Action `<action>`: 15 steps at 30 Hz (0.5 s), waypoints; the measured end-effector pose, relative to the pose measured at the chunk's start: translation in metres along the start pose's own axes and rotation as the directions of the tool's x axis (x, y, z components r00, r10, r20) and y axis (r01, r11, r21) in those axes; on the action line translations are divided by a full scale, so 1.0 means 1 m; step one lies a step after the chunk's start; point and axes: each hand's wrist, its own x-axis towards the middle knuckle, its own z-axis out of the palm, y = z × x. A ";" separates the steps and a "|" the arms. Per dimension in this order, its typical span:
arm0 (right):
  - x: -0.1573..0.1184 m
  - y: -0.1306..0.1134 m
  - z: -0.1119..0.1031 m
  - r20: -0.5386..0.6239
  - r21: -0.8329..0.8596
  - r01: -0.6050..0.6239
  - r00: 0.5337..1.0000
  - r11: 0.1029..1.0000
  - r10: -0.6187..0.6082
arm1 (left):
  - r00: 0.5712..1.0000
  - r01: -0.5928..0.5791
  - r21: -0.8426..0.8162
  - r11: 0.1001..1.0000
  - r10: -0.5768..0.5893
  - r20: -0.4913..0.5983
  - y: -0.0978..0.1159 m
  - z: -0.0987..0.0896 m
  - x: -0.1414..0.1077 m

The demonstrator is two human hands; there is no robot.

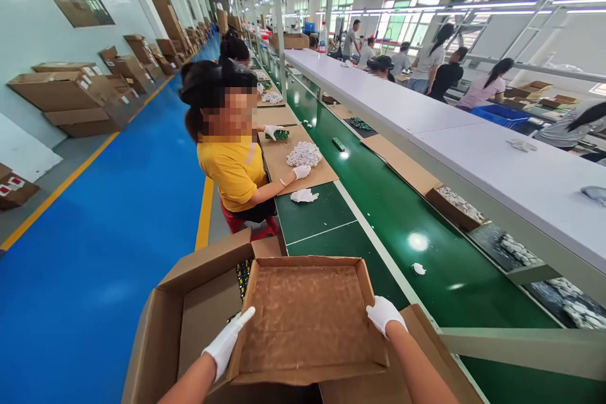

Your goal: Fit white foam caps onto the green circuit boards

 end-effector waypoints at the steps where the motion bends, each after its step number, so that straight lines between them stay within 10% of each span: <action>1: 0.000 -0.003 -0.003 0.006 -0.005 -0.006 1.000 1.000 0.006 | 0.997 0.026 -0.064 0.998 -0.021 0.075 0.001 0.001 -0.001; 9: 0.012 -0.042 -0.027 -0.132 0.039 -0.039 0.990 0.998 0.043 | 0.979 -0.141 -0.220 0.965 0.169 0.114 0.009 0.000 -0.034; 15: -0.004 -0.073 -0.011 -0.198 0.134 -0.081 0.974 0.988 0.107 | 0.943 -0.310 0.021 0.951 0.310 -0.124 -0.043 -0.005 -0.062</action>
